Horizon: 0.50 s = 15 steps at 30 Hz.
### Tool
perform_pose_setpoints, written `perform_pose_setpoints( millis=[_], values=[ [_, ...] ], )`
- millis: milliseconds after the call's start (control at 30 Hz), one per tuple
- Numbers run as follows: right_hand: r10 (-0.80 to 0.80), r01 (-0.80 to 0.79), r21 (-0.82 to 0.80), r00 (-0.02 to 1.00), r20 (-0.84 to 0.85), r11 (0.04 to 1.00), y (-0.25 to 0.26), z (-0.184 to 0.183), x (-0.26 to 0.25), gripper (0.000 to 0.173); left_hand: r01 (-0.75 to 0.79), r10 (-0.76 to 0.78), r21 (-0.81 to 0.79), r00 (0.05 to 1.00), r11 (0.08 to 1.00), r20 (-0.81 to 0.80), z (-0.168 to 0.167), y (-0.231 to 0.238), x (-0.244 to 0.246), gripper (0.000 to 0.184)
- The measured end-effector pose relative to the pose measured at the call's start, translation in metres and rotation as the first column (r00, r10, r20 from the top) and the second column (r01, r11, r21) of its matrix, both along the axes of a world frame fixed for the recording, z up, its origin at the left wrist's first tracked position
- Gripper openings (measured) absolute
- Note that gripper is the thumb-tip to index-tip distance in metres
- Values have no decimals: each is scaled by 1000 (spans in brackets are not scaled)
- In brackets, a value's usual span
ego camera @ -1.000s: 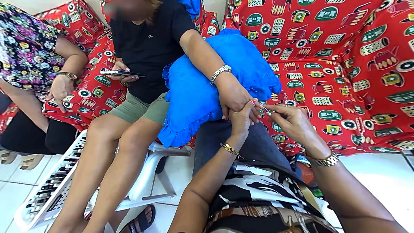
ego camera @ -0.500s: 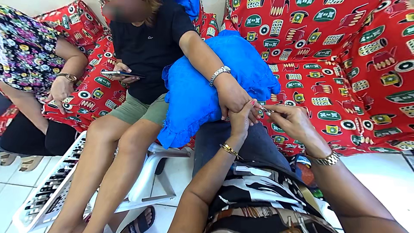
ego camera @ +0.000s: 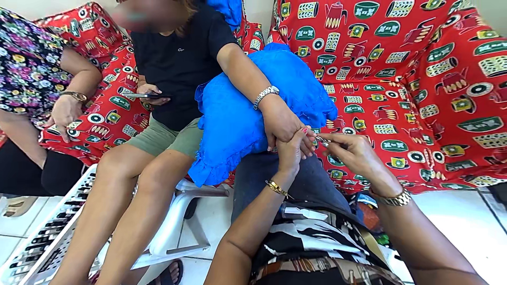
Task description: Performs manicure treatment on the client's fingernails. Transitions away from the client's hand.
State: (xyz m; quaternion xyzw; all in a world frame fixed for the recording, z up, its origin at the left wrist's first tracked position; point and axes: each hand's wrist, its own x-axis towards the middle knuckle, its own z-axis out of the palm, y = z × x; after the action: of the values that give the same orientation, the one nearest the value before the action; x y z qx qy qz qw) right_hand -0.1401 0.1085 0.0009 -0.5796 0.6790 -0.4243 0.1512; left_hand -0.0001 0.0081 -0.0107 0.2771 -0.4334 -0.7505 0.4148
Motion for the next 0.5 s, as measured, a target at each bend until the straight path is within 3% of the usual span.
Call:
perform_pose_setpoints(
  millis=[500],
  values=[
    [-9,8,-23,999,-46,1000,-5,-3,-3,28,-34,34,32,999,999,4,1,0,-1,17]
  ],
)
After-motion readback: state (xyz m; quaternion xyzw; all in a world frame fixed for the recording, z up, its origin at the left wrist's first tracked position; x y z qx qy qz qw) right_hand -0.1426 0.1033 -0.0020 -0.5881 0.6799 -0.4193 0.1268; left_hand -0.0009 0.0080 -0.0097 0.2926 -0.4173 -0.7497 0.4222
